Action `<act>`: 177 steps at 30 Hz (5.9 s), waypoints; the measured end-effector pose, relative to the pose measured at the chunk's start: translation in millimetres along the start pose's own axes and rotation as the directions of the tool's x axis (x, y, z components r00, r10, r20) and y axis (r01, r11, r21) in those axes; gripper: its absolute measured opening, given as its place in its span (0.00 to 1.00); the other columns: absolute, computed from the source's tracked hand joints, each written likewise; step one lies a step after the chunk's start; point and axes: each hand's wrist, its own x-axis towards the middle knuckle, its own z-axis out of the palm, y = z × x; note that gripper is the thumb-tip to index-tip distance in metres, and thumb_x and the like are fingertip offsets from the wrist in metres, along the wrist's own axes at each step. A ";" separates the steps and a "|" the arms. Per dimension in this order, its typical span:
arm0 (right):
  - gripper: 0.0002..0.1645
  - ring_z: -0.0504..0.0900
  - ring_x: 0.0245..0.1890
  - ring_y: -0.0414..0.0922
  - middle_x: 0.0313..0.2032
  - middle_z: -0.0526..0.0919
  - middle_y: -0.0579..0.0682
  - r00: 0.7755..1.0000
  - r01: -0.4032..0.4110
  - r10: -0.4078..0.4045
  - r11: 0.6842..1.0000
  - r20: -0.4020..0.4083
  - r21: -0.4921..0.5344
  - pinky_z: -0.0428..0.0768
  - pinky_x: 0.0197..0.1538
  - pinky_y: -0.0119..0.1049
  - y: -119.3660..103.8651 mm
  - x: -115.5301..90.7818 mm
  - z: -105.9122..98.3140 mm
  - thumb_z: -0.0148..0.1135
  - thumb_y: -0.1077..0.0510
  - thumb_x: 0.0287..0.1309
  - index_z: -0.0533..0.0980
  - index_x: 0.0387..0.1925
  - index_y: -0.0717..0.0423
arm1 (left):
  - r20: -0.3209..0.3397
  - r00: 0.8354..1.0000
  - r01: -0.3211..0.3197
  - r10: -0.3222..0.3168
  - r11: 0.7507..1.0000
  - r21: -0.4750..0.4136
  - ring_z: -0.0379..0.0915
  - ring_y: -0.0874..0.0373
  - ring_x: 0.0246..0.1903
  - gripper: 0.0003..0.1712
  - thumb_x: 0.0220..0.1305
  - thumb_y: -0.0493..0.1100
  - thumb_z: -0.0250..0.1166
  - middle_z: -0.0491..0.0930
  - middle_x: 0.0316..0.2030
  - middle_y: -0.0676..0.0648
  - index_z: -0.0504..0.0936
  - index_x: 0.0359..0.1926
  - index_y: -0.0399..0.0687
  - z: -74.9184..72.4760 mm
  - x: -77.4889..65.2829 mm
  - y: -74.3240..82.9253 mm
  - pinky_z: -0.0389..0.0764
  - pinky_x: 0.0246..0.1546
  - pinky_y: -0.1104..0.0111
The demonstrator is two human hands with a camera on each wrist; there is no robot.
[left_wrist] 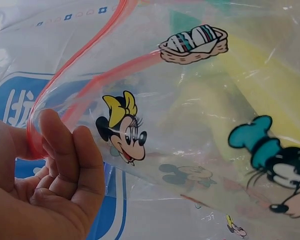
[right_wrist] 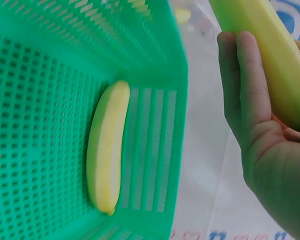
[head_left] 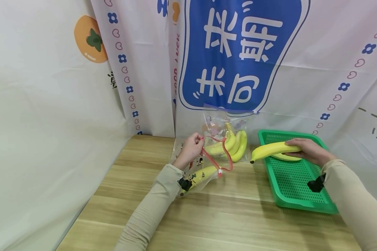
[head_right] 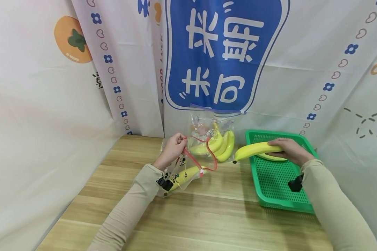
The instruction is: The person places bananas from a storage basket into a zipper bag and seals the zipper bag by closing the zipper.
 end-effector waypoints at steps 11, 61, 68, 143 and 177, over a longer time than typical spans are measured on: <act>0.07 0.82 0.42 0.49 0.43 0.75 0.56 0.999 0.005 -0.006 0.999 0.037 0.042 0.77 0.50 0.41 -4.8 7.1 35.8 0.58 0.60 0.64 0.76 0.42 0.57 | 0.000 1.000 0.008 -0.008 1.000 0.009 0.74 0.55 0.19 0.06 0.69 0.39 0.53 0.74 0.22 0.46 0.73 0.40 0.40 0.6 1.0 -1.2 0.73 0.17 0.73; 0.31 0.81 0.43 0.46 0.51 0.69 0.63 0.999 -0.033 0.033 0.999 0.033 0.010 0.77 0.52 0.40 -3.6 25.0 148.4 0.57 0.55 0.65 0.61 0.59 0.74 | -0.017 1.000 -0.011 0.011 1.000 0.003 0.72 0.55 0.18 0.10 0.68 0.39 0.53 0.74 0.22 0.47 0.74 0.43 0.36 6.9 3.7 2.3 0.71 0.16 0.74; 0.26 0.81 0.39 0.44 0.47 0.73 0.61 0.999 -0.020 0.021 1.000 -0.029 0.023 0.77 0.51 0.42 -0.1 34.4 159.2 0.59 0.58 0.63 0.66 0.54 0.74 | -0.021 1.000 -0.014 0.014 1.000 -0.006 0.71 0.59 0.17 0.11 0.68 0.38 0.53 0.75 0.22 0.47 0.73 0.44 0.33 7.2 4.8 1.6 0.73 0.16 0.74; 0.23 0.81 0.35 0.43 0.46 0.76 0.65 0.994 -0.002 -0.001 1.000 -0.106 -0.031 0.80 0.38 0.33 20.1 50.3 224.4 0.54 0.62 0.64 0.69 0.54 0.78 | 0.003 0.999 -0.033 0.034 0.996 -0.080 0.72 0.59 0.17 0.07 0.69 0.35 0.51 0.73 0.21 0.47 0.72 0.38 0.34 14.9 6.1 10.5 0.77 0.20 0.71; 0.19 0.76 0.39 0.45 0.41 0.80 0.60 0.996 0.049 -0.025 0.955 0.086 -0.291 0.74 0.43 0.39 28.4 53.1 224.0 0.48 0.62 0.64 0.75 0.50 0.71 | 0.019 1.000 -0.019 0.021 0.995 -0.099 0.72 0.57 0.18 0.05 0.69 0.36 0.51 0.73 0.22 0.46 0.72 0.38 0.39 13.7 4.5 14.7 0.77 0.21 0.68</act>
